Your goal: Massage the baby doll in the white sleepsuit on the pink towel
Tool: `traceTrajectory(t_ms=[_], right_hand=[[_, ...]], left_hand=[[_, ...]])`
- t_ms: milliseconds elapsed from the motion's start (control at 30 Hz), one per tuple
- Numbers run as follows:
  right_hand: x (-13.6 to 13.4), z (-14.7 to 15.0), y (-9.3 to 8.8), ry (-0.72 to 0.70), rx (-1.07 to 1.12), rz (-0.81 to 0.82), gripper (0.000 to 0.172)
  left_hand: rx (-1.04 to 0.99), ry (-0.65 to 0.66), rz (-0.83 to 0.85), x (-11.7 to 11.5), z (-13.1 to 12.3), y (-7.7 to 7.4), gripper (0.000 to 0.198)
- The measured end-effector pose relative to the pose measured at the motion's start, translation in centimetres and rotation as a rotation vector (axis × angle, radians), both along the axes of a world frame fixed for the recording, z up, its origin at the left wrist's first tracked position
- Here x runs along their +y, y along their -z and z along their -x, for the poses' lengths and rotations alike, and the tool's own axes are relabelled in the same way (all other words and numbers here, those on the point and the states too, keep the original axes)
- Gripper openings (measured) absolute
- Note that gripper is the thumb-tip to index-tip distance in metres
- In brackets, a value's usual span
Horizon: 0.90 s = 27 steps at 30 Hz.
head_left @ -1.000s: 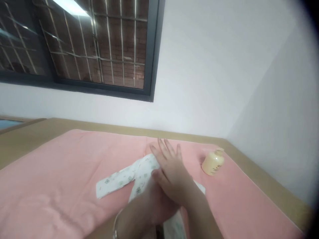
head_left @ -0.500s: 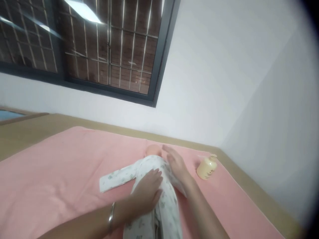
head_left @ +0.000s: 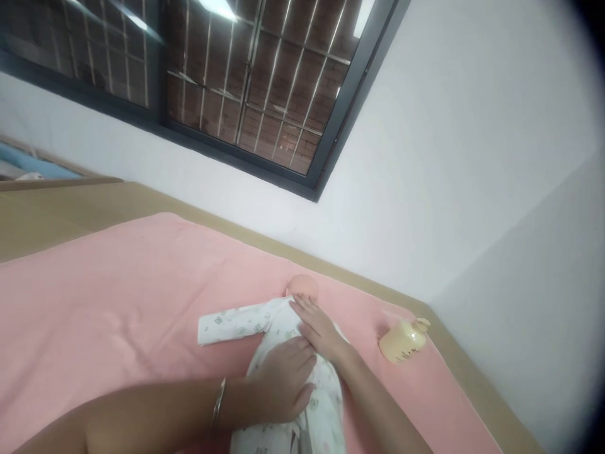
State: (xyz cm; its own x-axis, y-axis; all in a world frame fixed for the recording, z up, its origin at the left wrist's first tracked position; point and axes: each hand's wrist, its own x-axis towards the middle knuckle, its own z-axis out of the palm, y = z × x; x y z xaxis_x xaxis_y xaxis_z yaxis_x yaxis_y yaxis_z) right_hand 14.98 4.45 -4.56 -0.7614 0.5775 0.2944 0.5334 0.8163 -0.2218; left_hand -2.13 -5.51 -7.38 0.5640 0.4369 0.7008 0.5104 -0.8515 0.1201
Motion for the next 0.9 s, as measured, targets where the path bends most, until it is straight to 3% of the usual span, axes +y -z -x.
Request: traceTrajectory(t_ms=[67, 167, 333, 433, 533, 600, 700, 800, 900], right_hand=[[-1.4, -0.6, 0.4, 0.0, 0.027, -0.015, 0.056], [-3.1, 0.1, -0.4, -0.075, -0.009, 0.006, 0.055], [-1.7, 1.7, -1.8, -0.107, -0.093, 0.049, 0.051], [-1.1, 0.2, -0.3, -0.011, -0.026, 0.041, 0.055], [-2.9, -1.9, 1.7, 0.077, 0.072, 0.034, 0.057], [-4.5, -2.4, 2.0, 0.083, 0.106, 0.081, 0.054], [-5.6, -1.3, 0.6, -0.017, 0.097, 0.117, 0.051], [-4.4, 1.2, -1.5, -0.139, 0.027, 0.119, 0.053], [-2.0, 2.9, -2.5, -0.086, -0.024, 0.135, 0.054]], left_hand=[[-0.019, 0.048, 0.048, 0.2, -0.1, -0.1, 0.043], [-0.049, 0.103, 0.115, 0.4, -0.1, -0.4, 0.039], [-0.041, 0.069, 0.125, 0.4, 0.1, -0.4, 0.036], [-0.035, 0.03, 0.038, 0.3, 0.0, 0.1, 0.035], [-0.03, 0.028, 0.013, 0.2, 0.0, 0.5, 0.036], [-0.029, 0.034, 0.033, 0.3, 0.0, 0.6, 0.036], [-0.036, 0.054, 0.052, 0.3, -0.1, 0.4, 0.035], [-0.054, 0.072, 0.053, 0.3, 0.0, -0.1, 0.037], [-0.047, 0.056, 0.078, 0.1, 0.0, -0.5, 0.037]])
